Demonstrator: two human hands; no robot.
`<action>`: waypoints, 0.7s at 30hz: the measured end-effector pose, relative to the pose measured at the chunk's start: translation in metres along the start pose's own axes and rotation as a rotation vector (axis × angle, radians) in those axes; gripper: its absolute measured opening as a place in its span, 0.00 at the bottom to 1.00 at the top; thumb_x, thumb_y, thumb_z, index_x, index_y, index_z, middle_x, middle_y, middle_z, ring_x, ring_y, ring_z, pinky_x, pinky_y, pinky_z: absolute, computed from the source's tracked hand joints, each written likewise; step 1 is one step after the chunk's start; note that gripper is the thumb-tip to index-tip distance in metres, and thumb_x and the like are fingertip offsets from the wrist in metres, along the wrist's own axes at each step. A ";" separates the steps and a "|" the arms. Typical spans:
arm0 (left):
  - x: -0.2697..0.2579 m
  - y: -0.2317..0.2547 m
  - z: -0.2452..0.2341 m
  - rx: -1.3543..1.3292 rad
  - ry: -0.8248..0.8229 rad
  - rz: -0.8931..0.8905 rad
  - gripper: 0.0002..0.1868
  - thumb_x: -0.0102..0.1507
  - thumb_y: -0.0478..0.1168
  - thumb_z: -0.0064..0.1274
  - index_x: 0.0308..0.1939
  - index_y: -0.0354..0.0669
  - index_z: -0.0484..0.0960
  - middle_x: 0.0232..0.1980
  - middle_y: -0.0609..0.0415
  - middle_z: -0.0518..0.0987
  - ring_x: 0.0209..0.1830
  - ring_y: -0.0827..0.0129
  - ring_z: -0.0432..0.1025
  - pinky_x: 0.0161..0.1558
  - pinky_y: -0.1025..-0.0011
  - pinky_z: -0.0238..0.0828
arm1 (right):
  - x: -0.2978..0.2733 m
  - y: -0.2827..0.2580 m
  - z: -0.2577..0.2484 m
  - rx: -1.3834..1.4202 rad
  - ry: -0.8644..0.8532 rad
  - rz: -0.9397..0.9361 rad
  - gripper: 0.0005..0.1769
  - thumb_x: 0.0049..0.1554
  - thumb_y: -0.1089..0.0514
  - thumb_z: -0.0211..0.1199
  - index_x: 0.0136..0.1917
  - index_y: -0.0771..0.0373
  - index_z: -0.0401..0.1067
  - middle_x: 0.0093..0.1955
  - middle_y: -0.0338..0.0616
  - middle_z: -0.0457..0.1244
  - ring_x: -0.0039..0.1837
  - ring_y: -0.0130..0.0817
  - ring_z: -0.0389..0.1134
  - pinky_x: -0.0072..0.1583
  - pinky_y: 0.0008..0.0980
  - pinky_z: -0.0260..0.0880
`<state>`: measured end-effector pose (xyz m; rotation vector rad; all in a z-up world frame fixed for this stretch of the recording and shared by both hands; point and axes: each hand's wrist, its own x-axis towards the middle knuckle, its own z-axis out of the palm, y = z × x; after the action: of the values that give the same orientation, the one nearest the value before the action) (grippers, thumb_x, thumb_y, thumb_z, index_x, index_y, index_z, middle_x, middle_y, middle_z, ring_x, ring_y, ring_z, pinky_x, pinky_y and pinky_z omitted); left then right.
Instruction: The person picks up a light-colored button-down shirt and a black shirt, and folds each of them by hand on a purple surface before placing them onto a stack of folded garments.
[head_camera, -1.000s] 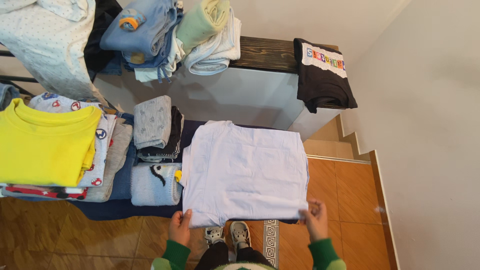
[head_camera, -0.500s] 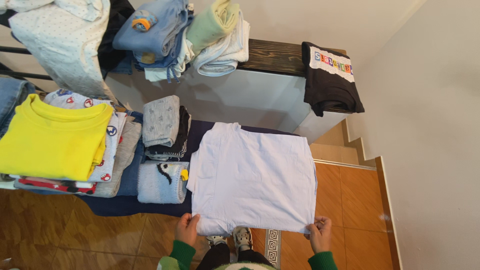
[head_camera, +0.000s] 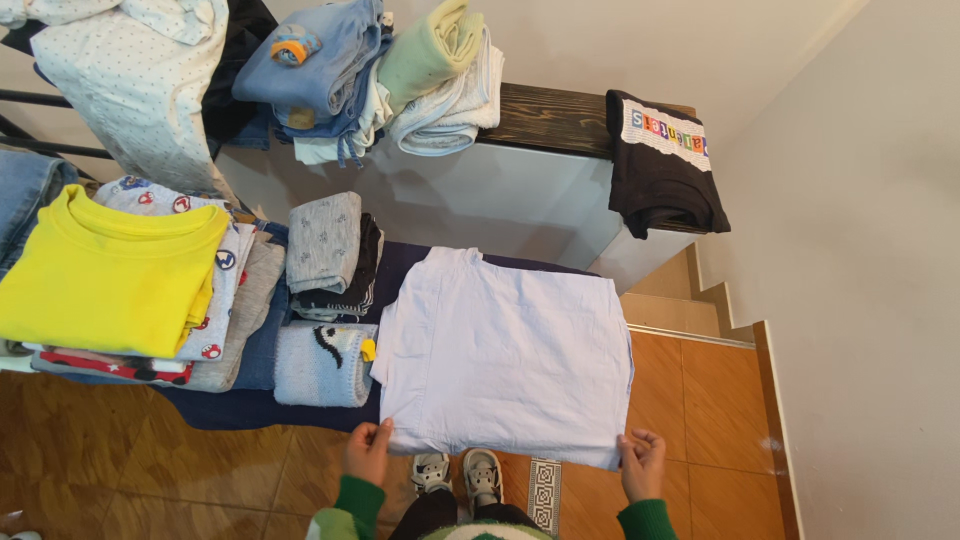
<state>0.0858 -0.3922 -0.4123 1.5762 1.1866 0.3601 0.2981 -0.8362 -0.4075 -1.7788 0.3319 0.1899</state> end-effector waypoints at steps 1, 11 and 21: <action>-0.002 -0.007 0.000 -0.001 0.001 -0.001 0.22 0.63 0.50 0.61 0.20 0.46 0.72 0.21 0.60 0.68 0.26 0.73 0.61 0.32 0.69 0.59 | 0.001 0.001 -0.005 -0.001 -0.001 0.000 0.17 0.60 0.59 0.62 0.58 0.61 0.60 0.29 0.44 0.57 0.32 0.35 0.58 0.37 0.36 0.59; -0.022 -0.069 -0.032 0.172 -0.703 -0.229 0.24 0.49 0.51 0.74 0.45 0.43 0.94 0.44 0.57 0.92 0.42 0.76 0.81 0.49 0.77 0.77 | -0.011 -0.021 -0.028 -0.524 -0.377 -0.412 0.39 0.54 0.68 0.65 0.75 0.40 0.68 0.47 0.36 0.68 0.43 0.28 0.72 0.54 0.26 0.76; -0.010 0.207 -0.019 -1.041 -0.777 -0.157 0.37 0.69 0.50 0.37 0.81 0.42 0.52 0.85 0.46 0.51 0.83 0.56 0.49 0.76 0.56 0.46 | 0.076 -0.043 -0.002 -0.255 -0.331 -0.589 0.10 0.61 0.53 0.63 0.46 0.60 0.80 0.58 0.46 0.62 0.63 0.35 0.65 0.59 0.32 0.67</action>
<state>0.1706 -0.3735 -0.2230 0.5785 0.3603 0.1688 0.3838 -0.8383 -0.3902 -1.9775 -0.4721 0.1032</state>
